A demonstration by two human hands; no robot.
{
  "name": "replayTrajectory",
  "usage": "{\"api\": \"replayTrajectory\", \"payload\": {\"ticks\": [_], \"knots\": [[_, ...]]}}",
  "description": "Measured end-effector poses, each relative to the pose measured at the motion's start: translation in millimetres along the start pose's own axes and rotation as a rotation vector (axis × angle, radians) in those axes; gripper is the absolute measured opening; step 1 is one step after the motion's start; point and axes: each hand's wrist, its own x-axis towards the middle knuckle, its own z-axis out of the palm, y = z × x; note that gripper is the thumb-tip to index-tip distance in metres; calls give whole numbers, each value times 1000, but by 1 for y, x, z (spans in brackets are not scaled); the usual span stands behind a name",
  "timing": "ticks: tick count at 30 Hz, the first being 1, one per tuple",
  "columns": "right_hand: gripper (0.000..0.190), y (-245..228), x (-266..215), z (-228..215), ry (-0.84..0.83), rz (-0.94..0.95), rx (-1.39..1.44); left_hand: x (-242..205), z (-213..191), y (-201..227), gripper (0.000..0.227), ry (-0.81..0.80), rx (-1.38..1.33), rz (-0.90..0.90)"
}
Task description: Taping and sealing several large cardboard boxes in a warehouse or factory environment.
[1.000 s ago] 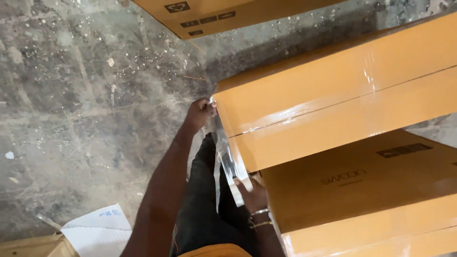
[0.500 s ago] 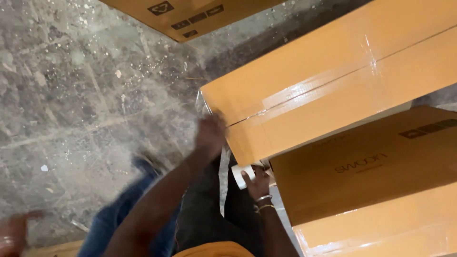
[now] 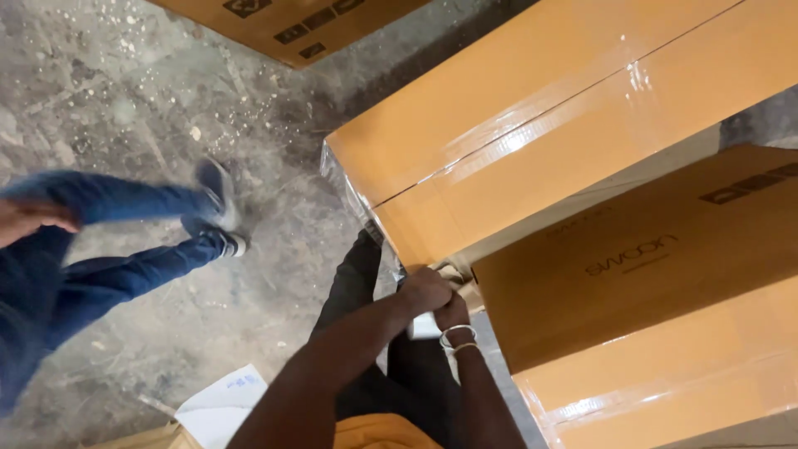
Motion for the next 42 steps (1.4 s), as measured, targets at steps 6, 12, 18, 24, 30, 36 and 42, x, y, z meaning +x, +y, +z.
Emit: {"api": "replayTrajectory", "payload": {"ticks": [6, 12, 18, 24, 30, 36, 42], "knots": [[27, -55, -29, -44, -195, -234, -207, 8, 9, 2, 14, -31, 51, -72], [19, -153, -98, -138, -512, -711, -141, 66, 94, 4, 52, -197, 21, -320], [24, -129, -53, -184, 26, -239, -175, 41, 45, 19, 48, 547, 318, -570], [32, -221, 38, -234, 406, -498, -175, -11, -66, -28, 35, 605, -63, 256], [34, -275, 98, -192, 339, -465, -258, -36, -136, -132, 83, 686, -123, -702], [22, -277, 106, -149, 310, -435, -621, -33, -144, -171, 83, 891, -253, -958], [18, -285, 107, -147, 424, -504, -575, -20, -140, -164, 85, 1464, -650, -841]]}}
